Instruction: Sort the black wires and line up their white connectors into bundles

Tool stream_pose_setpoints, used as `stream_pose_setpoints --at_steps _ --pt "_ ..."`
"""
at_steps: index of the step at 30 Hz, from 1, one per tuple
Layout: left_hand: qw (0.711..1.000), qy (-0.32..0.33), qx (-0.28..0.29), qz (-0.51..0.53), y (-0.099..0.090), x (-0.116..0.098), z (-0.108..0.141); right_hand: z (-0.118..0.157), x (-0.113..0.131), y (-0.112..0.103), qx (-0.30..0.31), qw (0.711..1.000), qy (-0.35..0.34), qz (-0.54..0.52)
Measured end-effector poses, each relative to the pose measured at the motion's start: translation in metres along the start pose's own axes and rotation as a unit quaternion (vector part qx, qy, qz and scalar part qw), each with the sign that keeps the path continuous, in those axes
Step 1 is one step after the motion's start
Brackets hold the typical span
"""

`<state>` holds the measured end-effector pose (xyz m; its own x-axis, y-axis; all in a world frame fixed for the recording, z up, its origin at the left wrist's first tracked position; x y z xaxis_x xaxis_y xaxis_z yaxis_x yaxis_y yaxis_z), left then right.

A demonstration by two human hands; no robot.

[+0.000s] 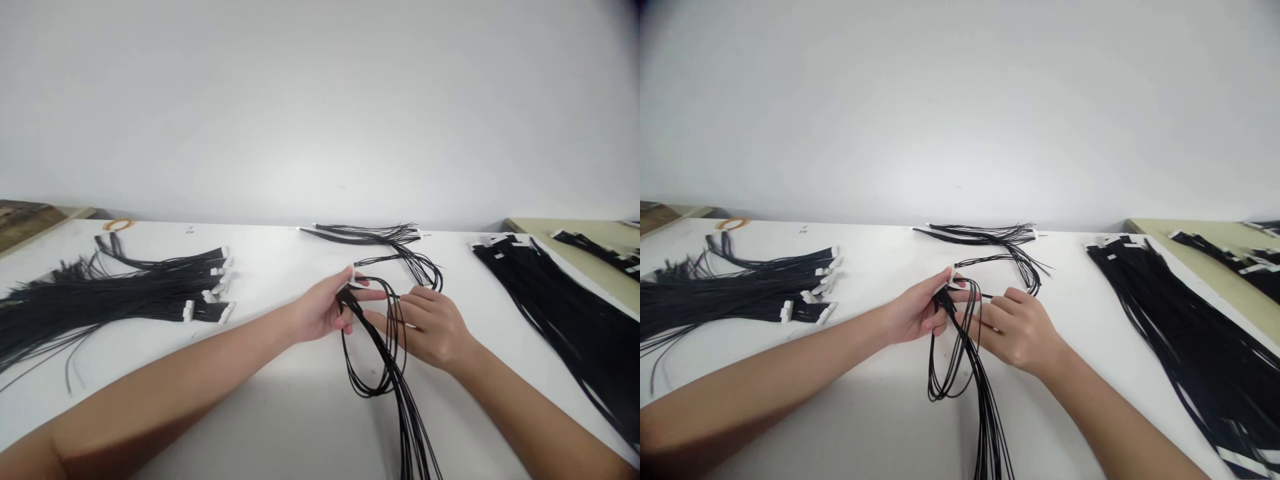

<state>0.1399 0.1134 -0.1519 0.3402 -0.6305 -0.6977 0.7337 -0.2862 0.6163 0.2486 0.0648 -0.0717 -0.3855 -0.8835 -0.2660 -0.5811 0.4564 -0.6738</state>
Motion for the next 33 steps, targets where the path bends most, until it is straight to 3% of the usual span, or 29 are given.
stream_pose_setpoints --at_steps 9,23,29,33 --pt "0.999 -0.017 0.026 -0.033 0.006 0.001 0.002 -0.003 0.002 0.004 0.029 0.999 0.003 -0.027" --pt "0.997 -0.007 0.055 -0.05 0.009 0.002 0.001 0.004 -0.003 0.003 -0.009 0.999 0.025 -0.031" --pt "0.997 -0.007 0.039 -0.07 0.01 0.001 0.0 0.014 -0.015 0.008 -0.027 0.989 0.116 -0.088" --pt "0.997 -0.013 0.033 -0.066 0.01 0.001 0.001 0.015 -0.026 0.004 -0.033 0.963 0.185 -0.195"
Point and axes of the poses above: each hand's wrist, its own z-axis away from the middle knuckle, its own y-axis out of the palm, x = y × z, the point moved 7 cm from there along -z, towards the middle knuckle
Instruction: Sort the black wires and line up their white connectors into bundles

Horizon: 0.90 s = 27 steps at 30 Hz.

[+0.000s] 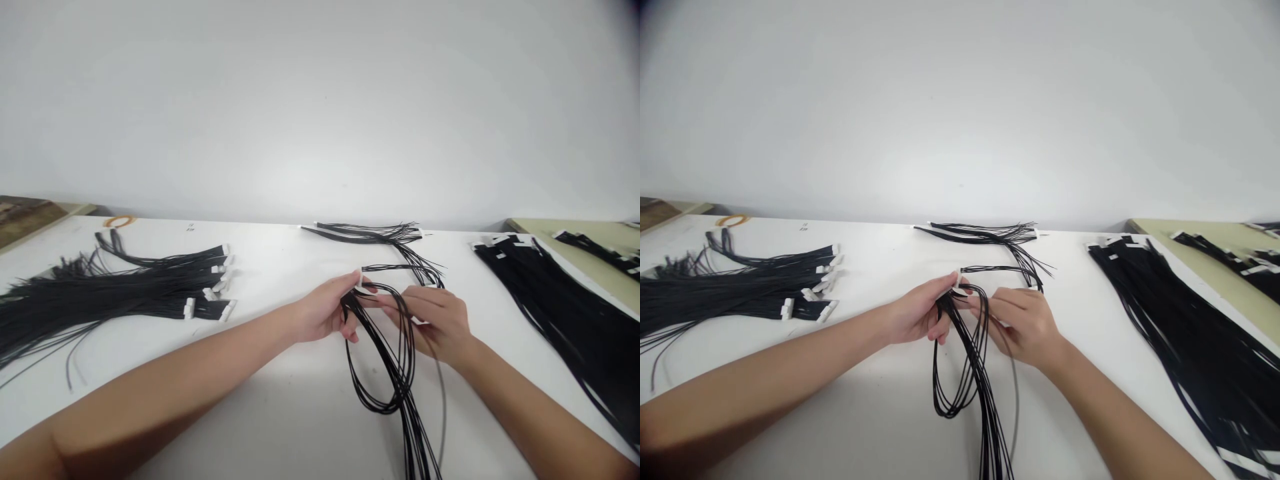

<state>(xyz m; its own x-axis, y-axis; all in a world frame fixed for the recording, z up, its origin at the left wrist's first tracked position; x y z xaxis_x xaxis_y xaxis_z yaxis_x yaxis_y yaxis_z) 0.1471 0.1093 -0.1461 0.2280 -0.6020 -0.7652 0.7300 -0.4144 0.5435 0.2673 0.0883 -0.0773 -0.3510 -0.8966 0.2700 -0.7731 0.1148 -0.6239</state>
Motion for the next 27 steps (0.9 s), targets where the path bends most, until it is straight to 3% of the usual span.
stream_pose_setpoints --at_steps 2,4,7,9,14,18,20,22,24,27 --pt "1.0 -0.002 0.005 0.01 0.0 0.0 0.001 -0.002 -0.01 -0.007 -0.017 0.995 0.076 -0.064" --pt "1.0 -0.003 0.004 0.017 0.0 0.0 0.002 -0.001 -0.027 -0.013 -0.06 0.97 0.196 -0.134" --pt "1.0 -0.001 -0.005 0.025 -0.002 -0.001 0.003 0.011 -0.057 -0.021 -0.163 0.885 0.371 -0.229" --pt "0.999 0.0 -0.005 0.032 -0.002 -0.001 0.003 0.019 -0.072 -0.028 -0.236 0.825 0.438 -0.268" --pt "0.999 0.005 -0.003 0.033 -0.002 -0.002 0.002 0.033 -0.099 -0.047 -0.368 0.713 0.485 -0.347" --pt "1.0 0.006 -0.01 0.025 -0.003 -0.002 0.003 0.04 -0.11 -0.054 -0.411 0.653 0.495 -0.4" --pt "1.0 0.006 -0.009 0.024 -0.003 -0.002 0.003 0.04 -0.109 -0.053 -0.399 0.642 0.507 -0.414" --pt "1.0 0.004 -0.009 0.024 -0.003 -0.002 0.003 0.037 -0.104 -0.052 -0.381 0.649 0.516 -0.409" --pt "1.0 0.001 -0.014 0.026 -0.004 -0.002 0.003 0.033 -0.096 -0.052 -0.362 0.682 0.511 -0.377" --pt "0.999 0.001 -0.021 0.028 -0.005 -0.001 0.002 0.024 -0.08 -0.054 -0.333 0.765 0.469 -0.288"
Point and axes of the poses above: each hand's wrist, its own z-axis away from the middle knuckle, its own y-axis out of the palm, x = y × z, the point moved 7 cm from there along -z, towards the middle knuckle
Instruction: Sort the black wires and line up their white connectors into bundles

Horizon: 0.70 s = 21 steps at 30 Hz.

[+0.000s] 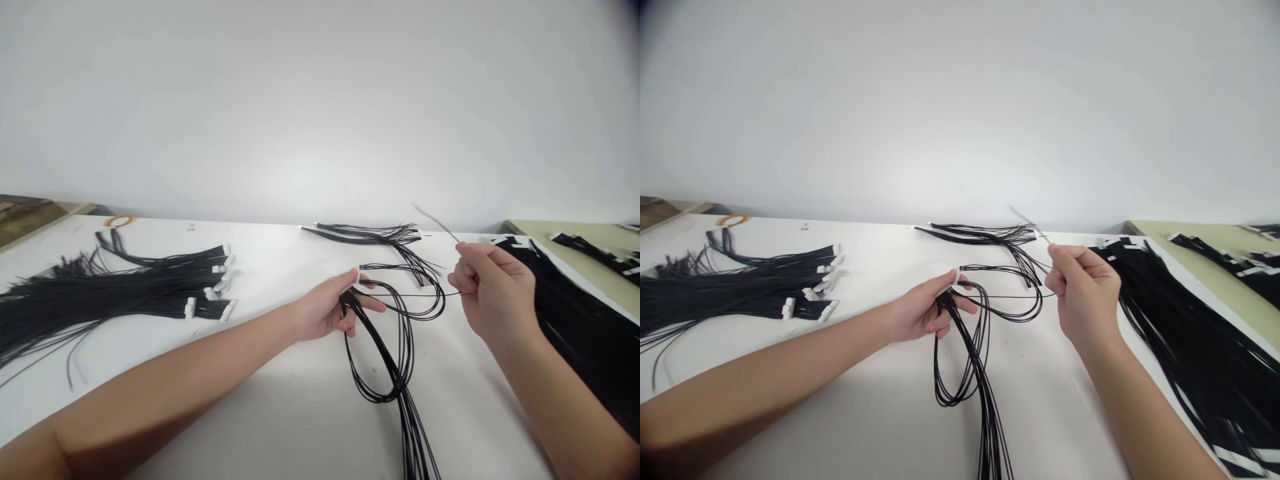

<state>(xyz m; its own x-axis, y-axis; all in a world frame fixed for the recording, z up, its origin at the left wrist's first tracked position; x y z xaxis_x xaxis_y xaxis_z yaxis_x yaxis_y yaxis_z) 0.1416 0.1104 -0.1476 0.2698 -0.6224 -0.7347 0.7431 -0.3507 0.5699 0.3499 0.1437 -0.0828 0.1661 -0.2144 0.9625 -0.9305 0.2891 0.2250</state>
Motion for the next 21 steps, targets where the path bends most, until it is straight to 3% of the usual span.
stream_pose_setpoints --at_steps 3,9,21 --pt "1.0 0.006 -0.007 0.0 0.0 0.0 0.0 0.012 0.006 0.008 0.027 0.994 -0.064 0.082" --pt "0.999 0.02 -0.033 0.018 -0.002 -0.001 -0.001 0.032 0.013 0.024 0.077 0.975 -0.098 0.186" --pt "0.999 0.035 -0.012 -0.028 0.001 -0.002 0.001 0.039 0.011 0.032 0.105 0.957 -0.095 0.253"
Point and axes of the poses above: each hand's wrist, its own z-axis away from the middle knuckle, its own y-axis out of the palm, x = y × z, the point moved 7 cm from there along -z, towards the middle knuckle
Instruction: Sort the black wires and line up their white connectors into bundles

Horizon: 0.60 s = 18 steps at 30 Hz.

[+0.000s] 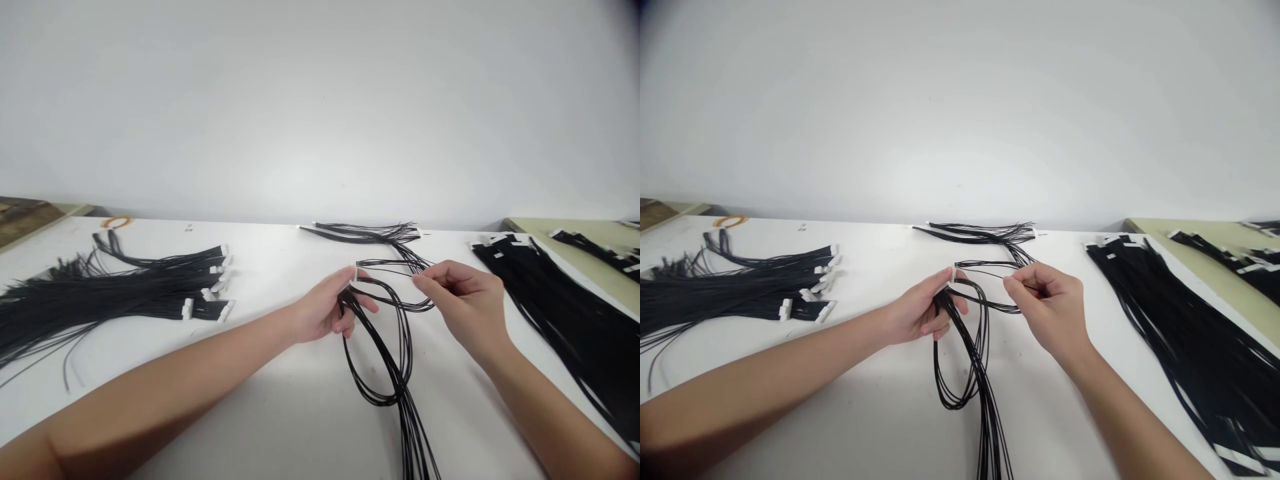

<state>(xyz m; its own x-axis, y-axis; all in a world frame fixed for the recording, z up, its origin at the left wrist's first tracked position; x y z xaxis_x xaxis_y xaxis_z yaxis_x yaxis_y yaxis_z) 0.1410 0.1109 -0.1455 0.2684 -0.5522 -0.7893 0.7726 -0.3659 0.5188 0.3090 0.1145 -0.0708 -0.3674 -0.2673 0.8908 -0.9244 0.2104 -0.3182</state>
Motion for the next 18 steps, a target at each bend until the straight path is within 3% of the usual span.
stream_pose_setpoints --at_steps 7,18 --pt "1.0 0.017 0.01 -0.017 0.004 -0.003 0.002 -0.003 -0.007 0.0 0.016 0.998 0.045 -0.032" --pt "0.999 0.028 0.022 -0.04 0.008 -0.005 0.002 -0.009 -0.039 0.007 0.135 0.965 0.193 -0.118"
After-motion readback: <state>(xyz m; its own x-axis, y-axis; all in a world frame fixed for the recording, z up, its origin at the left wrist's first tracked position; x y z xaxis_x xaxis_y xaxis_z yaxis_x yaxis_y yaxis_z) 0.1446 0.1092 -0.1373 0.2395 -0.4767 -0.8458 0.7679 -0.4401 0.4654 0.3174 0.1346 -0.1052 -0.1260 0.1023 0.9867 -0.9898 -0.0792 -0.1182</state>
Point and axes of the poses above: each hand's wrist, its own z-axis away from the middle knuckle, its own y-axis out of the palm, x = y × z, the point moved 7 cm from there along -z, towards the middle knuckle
